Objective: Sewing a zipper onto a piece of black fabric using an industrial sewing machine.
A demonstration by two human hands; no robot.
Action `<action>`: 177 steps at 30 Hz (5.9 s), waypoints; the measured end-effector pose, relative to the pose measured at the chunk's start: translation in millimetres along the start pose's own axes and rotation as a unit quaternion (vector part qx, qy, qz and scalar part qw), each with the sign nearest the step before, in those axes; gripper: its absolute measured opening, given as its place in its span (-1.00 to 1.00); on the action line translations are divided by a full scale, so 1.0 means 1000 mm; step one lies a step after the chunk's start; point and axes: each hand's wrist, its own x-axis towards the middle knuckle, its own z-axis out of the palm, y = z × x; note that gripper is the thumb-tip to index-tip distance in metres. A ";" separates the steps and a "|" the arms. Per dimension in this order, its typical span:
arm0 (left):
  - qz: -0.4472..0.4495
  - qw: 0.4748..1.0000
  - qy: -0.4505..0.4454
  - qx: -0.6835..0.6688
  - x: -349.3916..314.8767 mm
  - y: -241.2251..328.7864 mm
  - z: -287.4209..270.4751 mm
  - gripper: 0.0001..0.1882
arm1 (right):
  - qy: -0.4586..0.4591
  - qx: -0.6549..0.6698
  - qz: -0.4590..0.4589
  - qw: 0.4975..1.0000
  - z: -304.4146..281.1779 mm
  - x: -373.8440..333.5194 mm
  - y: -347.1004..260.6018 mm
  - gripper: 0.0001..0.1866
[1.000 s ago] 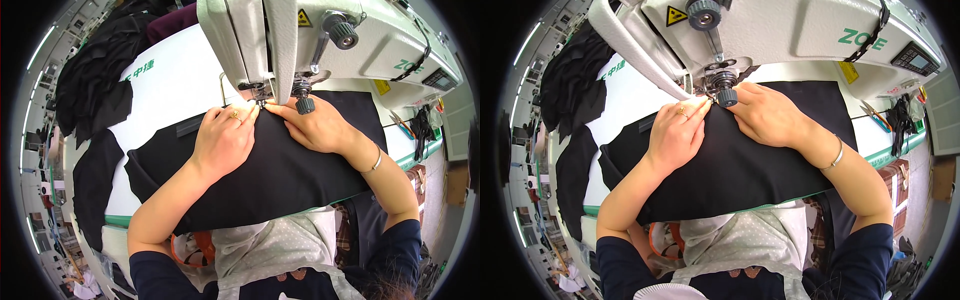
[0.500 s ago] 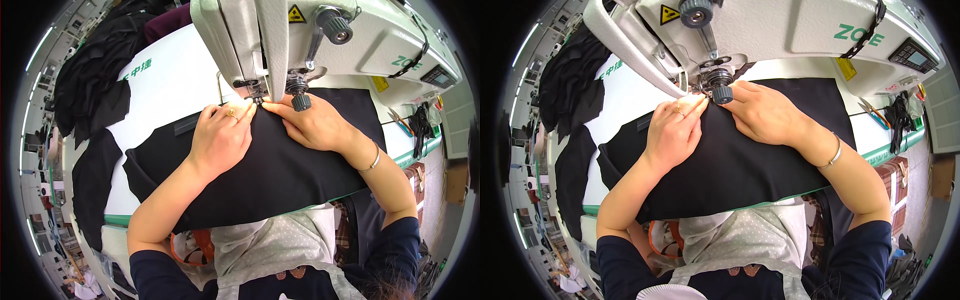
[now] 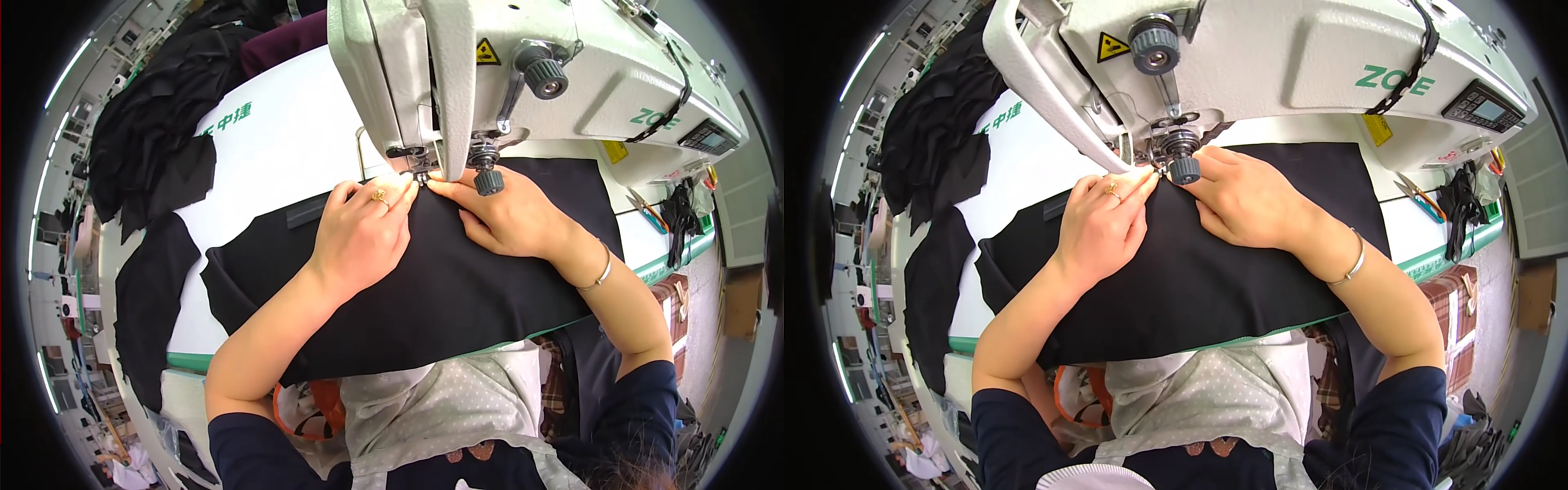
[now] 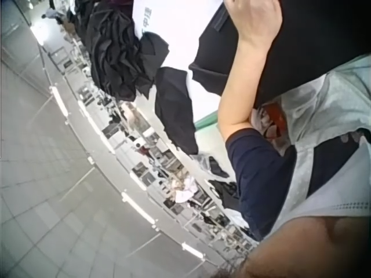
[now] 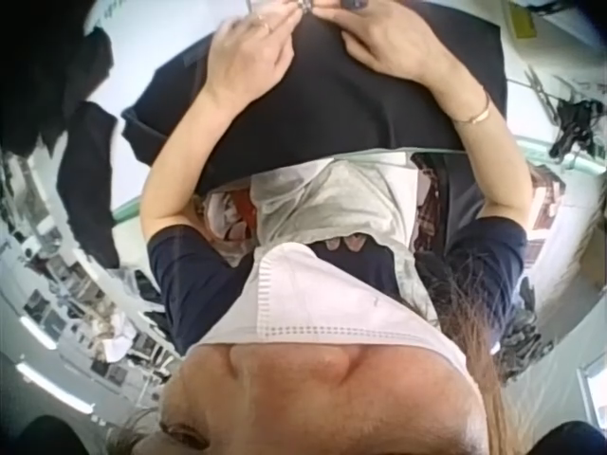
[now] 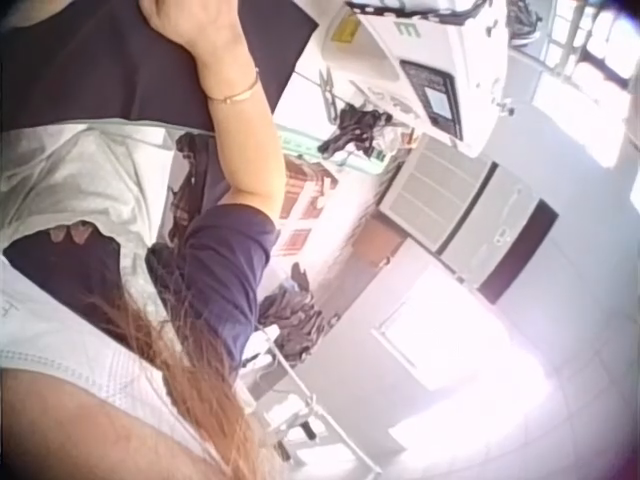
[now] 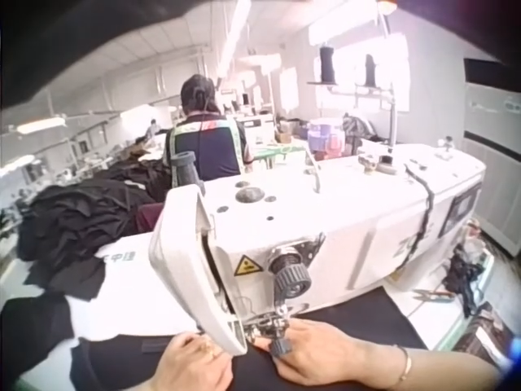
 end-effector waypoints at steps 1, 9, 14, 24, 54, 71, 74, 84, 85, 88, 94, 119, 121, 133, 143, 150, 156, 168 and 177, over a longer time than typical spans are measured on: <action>0.002 1.000 0.006 0.004 0.000 0.000 0.000 -0.63 | 0.000 0.000 0.002 1.000 0.000 0.000 0.000 -0.60; 0.003 1.000 0.003 0.004 0.002 -0.002 0.000 -0.64 | 0.019 -0.006 -0.011 1.000 0.000 0.003 0.002 -0.59; 0.003 1.000 -0.003 0.005 0.001 -0.003 0.001 -0.64 | 0.009 -0.003 0.001 1.000 0.001 0.002 0.002 -0.59; 0.010 1.000 0.009 0.019 -0.001 -0.002 0.001 -0.62 | 0.021 -0.007 -0.006 1.000 0.003 0.001 0.000 -0.59; -0.057 0.994 -0.084 0.045 0.042 -0.107 0.026 -0.64 | -0.095 -0.095 0.089 0.987 -0.023 -0.024 -0.103 -0.43; -0.062 0.996 -0.042 -0.047 0.011 -0.020 -0.015 -0.64 | -0.016 -0.340 0.386 0.857 -0.102 -0.132 -0.022 -0.53; -0.048 0.992 -0.048 -0.104 0.006 0.011 -0.024 -0.67 | -0.094 -0.344 0.400 0.844 -0.108 -0.153 -0.002 -0.61; -0.044 0.997 -0.052 -0.033 -0.002 0.030 -0.009 -0.49 | 0.047 -0.283 0.268 0.920 -0.081 -0.109 -0.001 -0.76; -0.043 0.998 -0.049 -0.027 -0.003 0.029 -0.009 -0.48 | 0.037 -0.270 0.233 0.934 -0.078 -0.094 -0.010 -0.74; -0.042 0.998 -0.048 0.013 0.000 0.029 -0.011 -0.49 | 0.031 -0.208 0.155 0.965 -0.060 -0.053 -0.025 -0.71; -0.052 0.997 -0.060 0.021 0.005 0.030 -0.008 -0.49 | -0.013 -0.145 0.143 0.979 -0.027 -0.017 0.000 -0.89; -0.056 0.997 -0.032 -0.034 0.004 0.024 -0.004 -0.49 | 0.095 -0.244 -0.019 0.965 0.010 -0.009 -0.015 -0.83; -0.057 0.997 -0.034 -0.031 0.004 0.024 -0.004 -0.49 | 0.094 -0.243 -0.011 0.965 0.010 -0.007 -0.016 -0.83; -0.033 0.995 -0.085 -0.034 -0.003 0.032 -0.010 -0.48 | 0.071 -0.259 0.013 0.963 0.013 -0.003 -0.018 -0.85; -0.027 0.995 -0.090 -0.015 -0.006 0.034 -0.011 -0.49 | 0.079 -0.246 0.017 0.966 0.012 -0.003 -0.020 -0.83; -0.022 0.996 -0.083 -0.020 -0.007 0.033 -0.009 -0.49 | 0.077 -0.245 0.014 0.966 0.015 -0.001 -0.018 -0.81; -0.023 0.996 -0.081 -0.017 -0.008 0.032 -0.009 -0.49 | 0.075 -0.255 0.022 0.964 0.017 0.000 -0.018 -0.81; -0.022 0.996 -0.080 -0.022 -0.007 0.033 -0.009 -0.48 | 0.058 -0.242 0.025 0.968 0.017 0.000 -0.017 -0.79; -0.016 0.997 -0.070 -0.022 -0.008 0.031 -0.007 -0.48 | 0.046 -0.236 0.037 0.970 0.015 0.003 -0.018 -0.83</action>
